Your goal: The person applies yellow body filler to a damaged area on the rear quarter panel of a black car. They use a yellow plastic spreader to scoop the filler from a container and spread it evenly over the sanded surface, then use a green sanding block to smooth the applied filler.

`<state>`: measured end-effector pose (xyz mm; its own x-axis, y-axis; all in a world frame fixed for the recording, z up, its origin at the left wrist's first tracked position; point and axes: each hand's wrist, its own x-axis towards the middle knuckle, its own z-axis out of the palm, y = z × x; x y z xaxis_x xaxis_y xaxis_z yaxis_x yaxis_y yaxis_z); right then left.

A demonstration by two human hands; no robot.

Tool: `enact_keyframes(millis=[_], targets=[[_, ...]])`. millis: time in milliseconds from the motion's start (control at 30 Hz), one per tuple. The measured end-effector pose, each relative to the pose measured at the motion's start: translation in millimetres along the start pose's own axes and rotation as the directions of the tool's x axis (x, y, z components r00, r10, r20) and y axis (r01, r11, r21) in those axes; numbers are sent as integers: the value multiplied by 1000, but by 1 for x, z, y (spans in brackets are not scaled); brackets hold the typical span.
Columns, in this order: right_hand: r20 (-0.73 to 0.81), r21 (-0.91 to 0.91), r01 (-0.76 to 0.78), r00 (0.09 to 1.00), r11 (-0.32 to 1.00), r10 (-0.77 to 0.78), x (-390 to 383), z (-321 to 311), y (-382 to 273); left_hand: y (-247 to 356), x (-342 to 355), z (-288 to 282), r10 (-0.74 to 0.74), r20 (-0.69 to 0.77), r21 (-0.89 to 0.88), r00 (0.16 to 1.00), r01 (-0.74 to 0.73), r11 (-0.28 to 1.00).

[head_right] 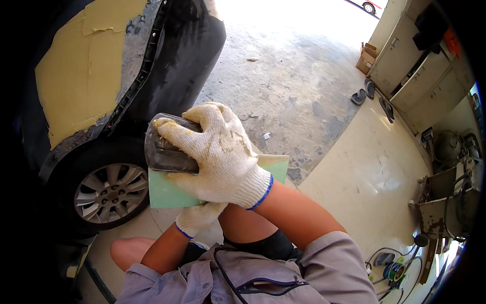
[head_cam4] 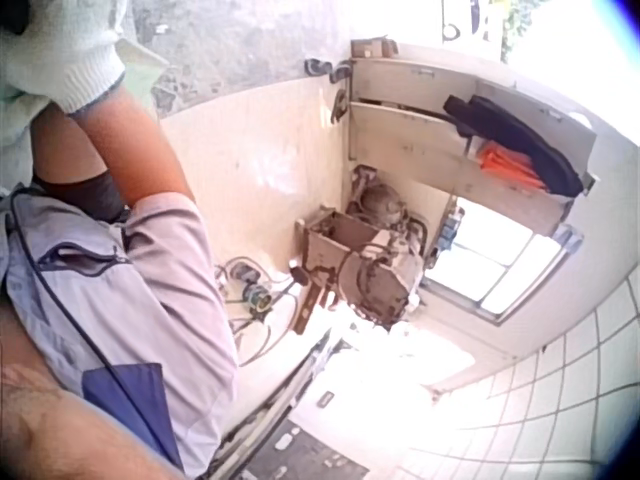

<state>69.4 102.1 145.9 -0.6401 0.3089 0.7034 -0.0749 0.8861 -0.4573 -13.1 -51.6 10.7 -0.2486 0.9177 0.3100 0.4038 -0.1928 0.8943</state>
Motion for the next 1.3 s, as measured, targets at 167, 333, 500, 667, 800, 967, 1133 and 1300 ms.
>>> enact_keyframes(millis=[167,333,500,667,800,967,1133,1300], targets=[[31,-67,-36,999,997,38,-34,-4,28,9,1,-3,-167,-113,-256,979,134,957],[-7,-134,-432,901,892,435,-190,-37,146,-3,-8,-22,-285,-14,-454,958,248,856],[41,-527,-813,267,248,963,-357,-53,182,-13,-12,-39,-448,-53,-819,892,219,531],[0,-372,-928,35,33,999,-452,1,200,-1,10,-54,-415,-153,-918,897,27,396],[-217,-128,-921,388,368,896,-338,22,226,17,15,-73,-477,-308,-734,823,113,669],[-225,286,-235,926,929,304,-20,-7,58,33,39,-78,-378,-455,-473,806,141,870],[-84,247,242,970,938,-228,79,53,-77,53,45,-81,-195,-674,-502,713,-248,829],[10,250,226,972,941,-236,46,105,-84,73,-3,-119,-191,-804,-556,564,-596,580]])
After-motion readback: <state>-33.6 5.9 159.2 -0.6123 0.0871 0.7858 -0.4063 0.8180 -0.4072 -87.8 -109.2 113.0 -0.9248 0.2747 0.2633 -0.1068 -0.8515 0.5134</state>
